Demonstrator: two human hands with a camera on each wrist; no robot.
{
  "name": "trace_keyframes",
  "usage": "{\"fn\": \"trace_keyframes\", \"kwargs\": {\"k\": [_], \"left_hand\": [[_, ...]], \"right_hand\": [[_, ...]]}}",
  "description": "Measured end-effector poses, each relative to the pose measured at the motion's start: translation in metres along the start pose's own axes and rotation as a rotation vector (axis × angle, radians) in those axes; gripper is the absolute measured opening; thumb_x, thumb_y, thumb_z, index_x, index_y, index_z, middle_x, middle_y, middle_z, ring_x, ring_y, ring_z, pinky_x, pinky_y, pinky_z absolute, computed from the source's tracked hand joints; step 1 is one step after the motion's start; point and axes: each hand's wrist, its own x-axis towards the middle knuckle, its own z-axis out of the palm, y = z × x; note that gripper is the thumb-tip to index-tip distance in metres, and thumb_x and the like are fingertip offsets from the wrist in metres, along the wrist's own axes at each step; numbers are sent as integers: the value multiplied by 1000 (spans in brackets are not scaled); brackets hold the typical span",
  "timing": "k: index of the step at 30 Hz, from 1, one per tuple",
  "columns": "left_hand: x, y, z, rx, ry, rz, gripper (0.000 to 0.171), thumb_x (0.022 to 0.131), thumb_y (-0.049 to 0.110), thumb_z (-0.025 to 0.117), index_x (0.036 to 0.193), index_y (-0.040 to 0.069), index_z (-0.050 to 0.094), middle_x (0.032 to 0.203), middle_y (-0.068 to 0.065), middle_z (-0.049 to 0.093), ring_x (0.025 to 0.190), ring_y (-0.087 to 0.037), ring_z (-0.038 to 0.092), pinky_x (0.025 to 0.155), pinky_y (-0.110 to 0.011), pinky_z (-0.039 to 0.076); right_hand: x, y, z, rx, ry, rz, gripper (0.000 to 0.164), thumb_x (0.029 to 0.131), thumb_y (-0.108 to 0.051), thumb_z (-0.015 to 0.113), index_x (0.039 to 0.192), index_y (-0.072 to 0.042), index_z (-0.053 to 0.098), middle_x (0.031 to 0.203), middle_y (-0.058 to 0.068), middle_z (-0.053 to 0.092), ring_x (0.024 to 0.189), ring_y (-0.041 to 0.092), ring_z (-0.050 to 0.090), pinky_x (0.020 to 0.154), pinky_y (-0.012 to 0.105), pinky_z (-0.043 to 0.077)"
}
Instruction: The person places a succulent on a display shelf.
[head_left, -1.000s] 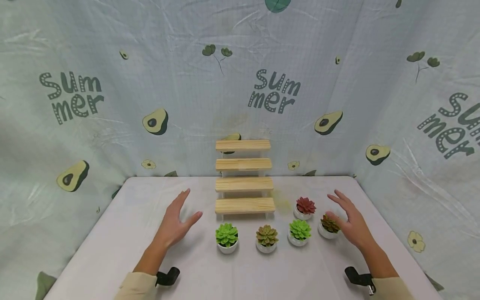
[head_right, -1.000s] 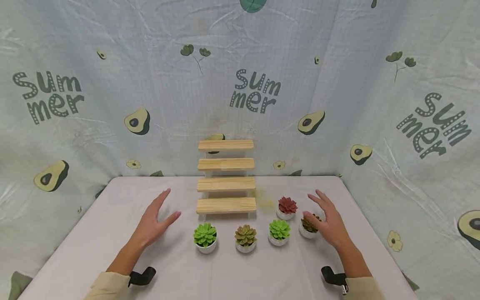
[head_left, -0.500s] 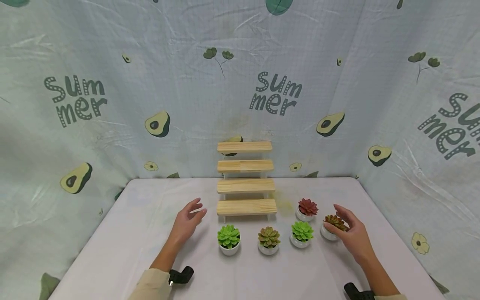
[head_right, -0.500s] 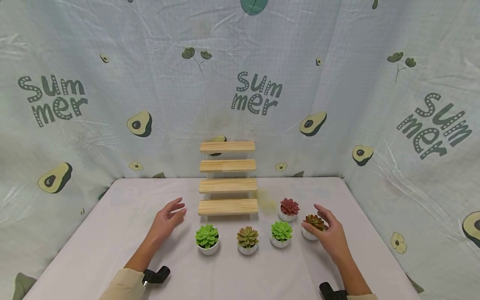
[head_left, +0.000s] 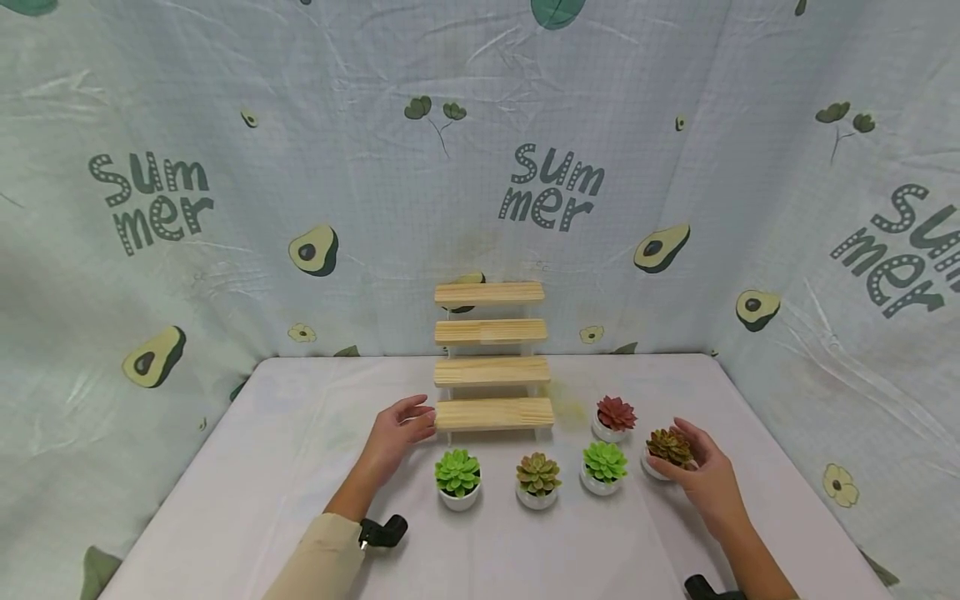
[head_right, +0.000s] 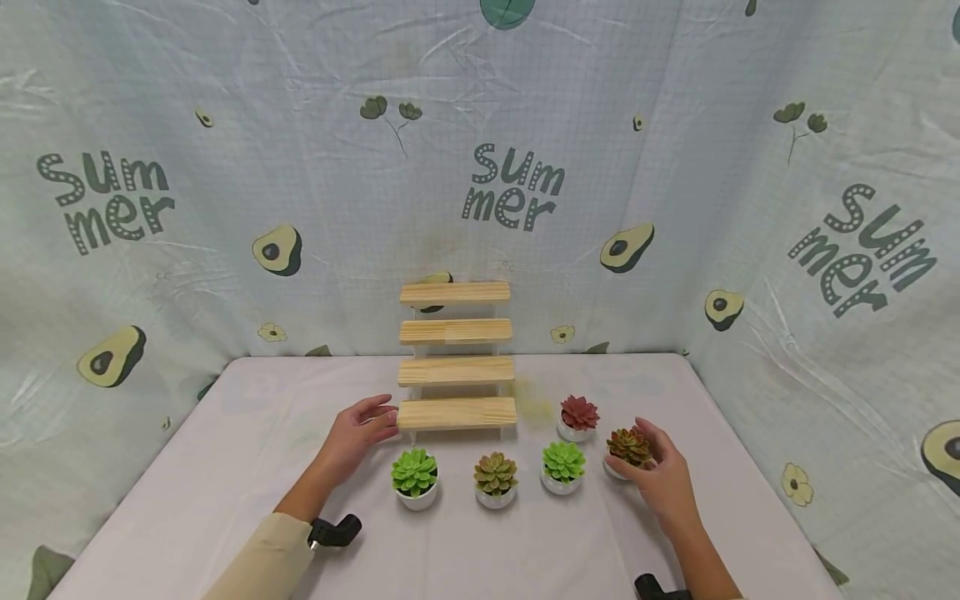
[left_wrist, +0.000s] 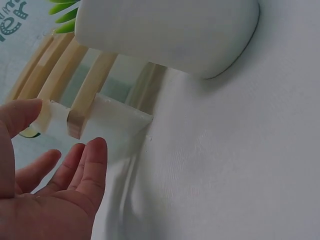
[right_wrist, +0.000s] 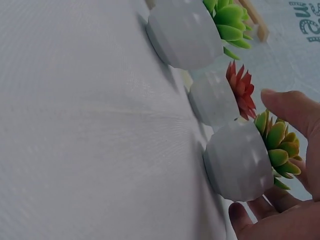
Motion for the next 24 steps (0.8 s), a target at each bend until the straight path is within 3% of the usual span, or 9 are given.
{"fn": "trace_keyframes", "kwargs": {"k": [7, 11, 13, 14, 16, 18, 20, 22, 24], "left_hand": [[10, -4, 7, -19, 18, -41, 52, 98, 9, 68, 146, -2, 52, 135, -26, 60, 103, -19, 69, 90, -34, 62], [13, -7, 10, -16, 18, -54, 50, 97, 8, 68, 144, -1, 55, 133, -24, 61, 101, -18, 68, 87, -33, 62], [14, -7, 11, -16, 16, -57, 50, 96, 7, 69, 144, 0, 56, 131, -24, 62, 100, -19, 68, 87, -34, 62], [14, -7, 12, -12, 15, -59, 50, 97, 8, 69, 144, 0, 56, 130, -23, 61, 100, -19, 68, 86, -34, 62], [15, -7, 13, -10, 11, -65, 49, 97, 8, 69, 144, 1, 56, 129, -22, 60, 100, -20, 68, 86, -35, 63], [15, -7, 13, 0, 9, -71, 49, 97, 8, 69, 144, 2, 57, 128, -22, 59, 99, -20, 67, 86, -35, 63], [16, -7, 13, 3, 5, -78, 49, 97, 8, 69, 144, 3, 57, 128, -21, 58, 98, -20, 67, 85, -35, 63], [16, -6, 13, -6, 3, -82, 48, 96, 7, 70, 143, 2, 58, 126, -20, 57, 97, -20, 66, 84, -34, 63], [17, -7, 13, -25, -1, -86, 48, 96, 6, 70, 142, 1, 58, 124, -20, 57, 95, -19, 66, 84, -34, 63]], "right_hand": [[-1, 3, 0, -27, -16, 56, 99, 87, -26, 84, 164, -13, 23, 167, 18, 27, 154, 38, 27, 124, 54, 29], [-2, 2, -1, -72, -15, 81, 101, 86, -31, 85, 164, -14, 24, 166, 19, 30, 153, 35, 31, 109, 20, 43], [-2, 2, -1, -91, -13, 87, 101, 85, -33, 85, 163, -15, 24, 165, 20, 31, 152, 35, 32, 100, 15, 42], [-2, 2, -1, -93, -11, 86, 101, 85, -33, 85, 163, -14, 24, 165, 21, 31, 152, 35, 32, 101, 15, 42], [-2, 3, 0, -89, -9, 81, 101, 86, -32, 85, 163, -12, 24, 165, 22, 30, 152, 37, 32, 112, 29, 44], [-2, 4, 1, -88, -5, 78, 100, 86, -29, 85, 163, -11, 24, 165, 22, 30, 152, 39, 31, 120, 47, 38], [-2, 5, 1, -94, -2, 74, 99, 87, -28, 84, 163, -8, 24, 165, 23, 29, 152, 40, 31, 122, 52, 33], [-2, 6, 2, -97, 0, 78, 98, 87, -28, 84, 162, -7, 25, 165, 22, 31, 151, 38, 34, 119, 37, 41], [-2, 6, 1, -91, -3, 82, 97, 87, -28, 84, 161, -5, 26, 164, 22, 33, 150, 37, 36, 107, 17, 47]]}}
